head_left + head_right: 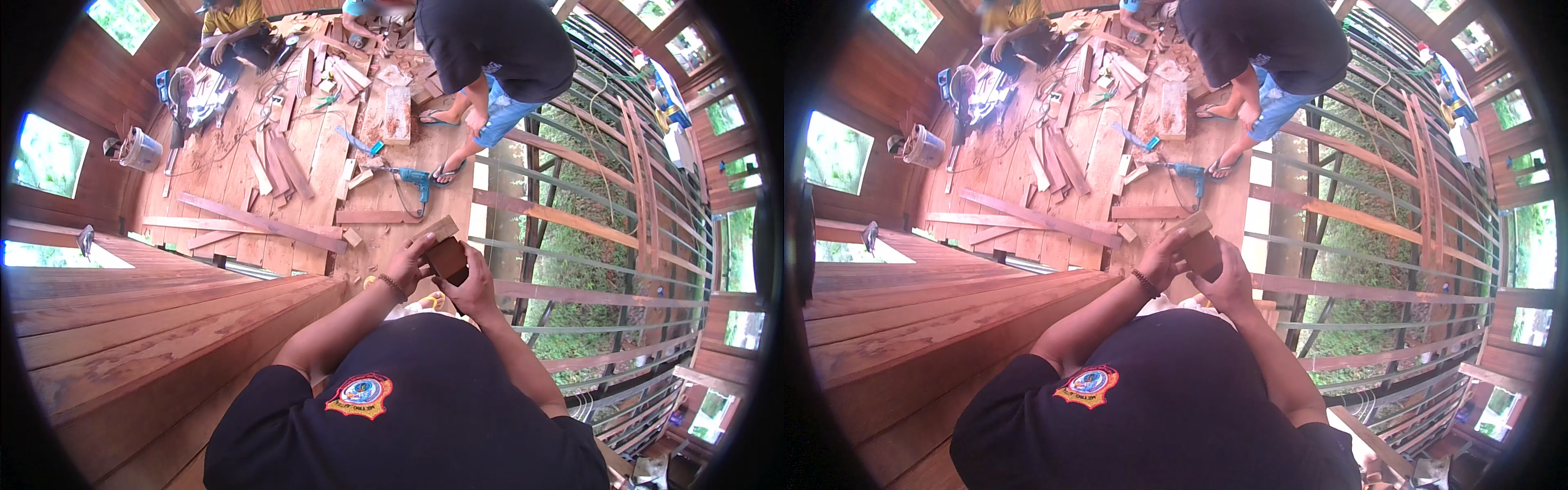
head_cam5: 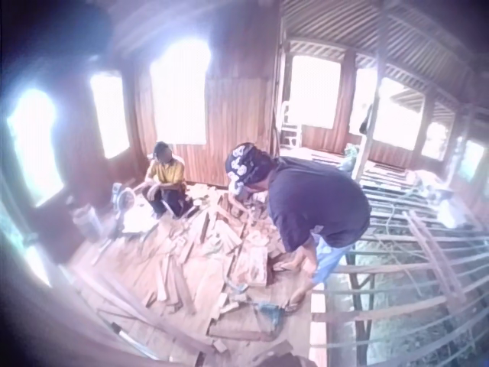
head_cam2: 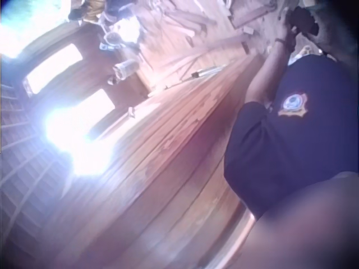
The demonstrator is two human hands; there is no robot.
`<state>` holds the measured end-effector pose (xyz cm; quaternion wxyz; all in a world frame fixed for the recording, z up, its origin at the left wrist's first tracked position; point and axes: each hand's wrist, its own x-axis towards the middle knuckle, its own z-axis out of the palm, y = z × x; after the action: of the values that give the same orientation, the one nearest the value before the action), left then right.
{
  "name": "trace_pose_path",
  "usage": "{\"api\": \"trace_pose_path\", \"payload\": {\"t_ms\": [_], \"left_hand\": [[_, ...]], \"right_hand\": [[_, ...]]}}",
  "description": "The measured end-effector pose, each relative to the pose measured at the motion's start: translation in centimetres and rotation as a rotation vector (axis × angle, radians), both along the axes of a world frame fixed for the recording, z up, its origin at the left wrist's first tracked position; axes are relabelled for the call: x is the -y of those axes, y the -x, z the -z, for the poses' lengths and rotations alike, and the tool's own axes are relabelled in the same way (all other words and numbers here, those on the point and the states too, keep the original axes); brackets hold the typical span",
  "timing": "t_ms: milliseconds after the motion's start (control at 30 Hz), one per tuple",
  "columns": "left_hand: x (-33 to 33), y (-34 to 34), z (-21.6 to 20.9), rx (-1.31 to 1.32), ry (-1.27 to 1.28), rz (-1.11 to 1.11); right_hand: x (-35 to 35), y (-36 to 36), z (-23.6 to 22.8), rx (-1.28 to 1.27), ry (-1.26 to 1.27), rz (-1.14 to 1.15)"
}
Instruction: The person assembles small wooden pieces into a jointed structure, repeatedly checking fit and alignment. They use a nail gun to fasten the pieces together and place the assembled unit into a bucket.
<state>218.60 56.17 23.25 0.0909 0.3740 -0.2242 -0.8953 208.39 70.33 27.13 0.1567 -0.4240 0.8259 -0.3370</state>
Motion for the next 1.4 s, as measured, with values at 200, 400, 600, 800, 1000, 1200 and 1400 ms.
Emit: {"api": "trace_pose_path", "payload": {"t_ms": [200,400,600,800,1000,1200,1400], "left_hand": [[0.7,1.4,0.0,0.038,0.093,0.123],[4.4,3.6,-1.7,0.140,0.278,0.468],[5.1,6.4,-2.7,0.133,0.585,0.828],[2.7,8.1,-2.8,0.077,0.741,0.995],[0.8,5.9,-3.6,-0.071,0.685,0.911],[-0.5,5.0,-3.3,-0.158,0.596,0.849],[-0.2,5.2,-3.3,-0.240,0.542,0.845]], "right_hand": [[-1.4,0.9,-1.0,0.053,-0.058,0.003],[-2.5,2.5,0.4,0.668,0.037,0.163],[-3.2,4.4,2.9,0.663,0.243,0.112],[-4.9,4.6,1.7,0.891,0.411,0.040],[-6.5,3.7,0.9,0.978,0.492,0.181],[-7.6,3.7,1.2,0.854,0.414,0.152],[-8.6,4.2,0.8,0.775,0.453,0.086]]}}
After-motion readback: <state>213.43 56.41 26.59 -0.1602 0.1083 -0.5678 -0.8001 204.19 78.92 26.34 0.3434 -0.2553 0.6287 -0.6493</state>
